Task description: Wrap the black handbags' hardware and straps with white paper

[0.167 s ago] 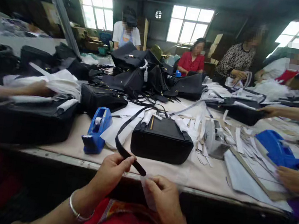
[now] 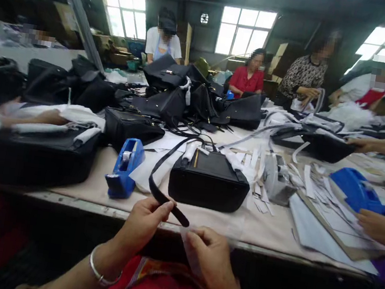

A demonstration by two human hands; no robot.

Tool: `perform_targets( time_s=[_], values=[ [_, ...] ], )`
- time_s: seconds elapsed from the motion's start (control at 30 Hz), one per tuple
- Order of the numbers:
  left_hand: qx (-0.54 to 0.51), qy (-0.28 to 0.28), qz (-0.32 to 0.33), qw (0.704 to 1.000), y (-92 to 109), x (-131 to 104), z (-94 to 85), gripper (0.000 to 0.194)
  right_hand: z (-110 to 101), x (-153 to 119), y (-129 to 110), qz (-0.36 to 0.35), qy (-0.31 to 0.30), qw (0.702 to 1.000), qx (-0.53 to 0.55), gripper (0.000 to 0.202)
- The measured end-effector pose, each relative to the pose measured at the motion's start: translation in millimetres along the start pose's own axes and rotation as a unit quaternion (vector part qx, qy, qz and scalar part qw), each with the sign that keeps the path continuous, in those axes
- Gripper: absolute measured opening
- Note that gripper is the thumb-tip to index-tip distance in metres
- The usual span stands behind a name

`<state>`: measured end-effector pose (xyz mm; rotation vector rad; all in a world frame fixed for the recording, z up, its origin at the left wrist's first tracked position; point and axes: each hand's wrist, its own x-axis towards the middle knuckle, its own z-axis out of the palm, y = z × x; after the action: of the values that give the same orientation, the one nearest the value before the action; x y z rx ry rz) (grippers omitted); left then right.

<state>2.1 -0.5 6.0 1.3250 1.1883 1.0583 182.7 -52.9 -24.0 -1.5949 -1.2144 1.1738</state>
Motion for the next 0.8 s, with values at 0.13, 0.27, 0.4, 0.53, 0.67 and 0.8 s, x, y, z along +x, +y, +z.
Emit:
perform_targets(
  time_s=[0.13, 0.27, 0.4, 0.53, 0.67, 0.8],
  values=[
    [-0.004, -0.007, 0.007, 1.0, -2.7, -1.0, 3.1, 0.031, 1.0, 0.3, 2.2, 0.003, -0.003, 1.0, 0.017, 0.029],
    [-0.004, -0.003, 0.013, 1.0, -5.8, 1.0, 5.2, 0.029, 0.5, -0.4, 2.2, 0.008, -0.006, 1.0, 0.017, 0.03],
    [0.0, -0.002, 0.023, 1.0, -6.4, 3.3, 4.3, 0.026, -0.3, -2.7, 0.8, 0.008, -0.011, 1.0, 0.018, 0.031],
    [-0.006, -0.022, 0.014, 1.0, -7.4, -2.6, 11.2, 0.023, 1.2, -4.3, -2.4, -0.009, -0.008, 1.0, 0.006, 0.029],
    [-0.04, -0.105, -0.007, 0.994, -11.1, -11.3, 21.5, 0.018, 0.6, -3.1, -6.8, -0.036, -0.006, 0.999, -0.007, 0.03],
    [-0.184, -0.141, -0.094, 0.968, -15.4, 0.4, 12.8, 0.027, -6.8, -9.2, -3.4, -0.039, -0.014, 0.998, -0.044, 0.035]
  ],
)
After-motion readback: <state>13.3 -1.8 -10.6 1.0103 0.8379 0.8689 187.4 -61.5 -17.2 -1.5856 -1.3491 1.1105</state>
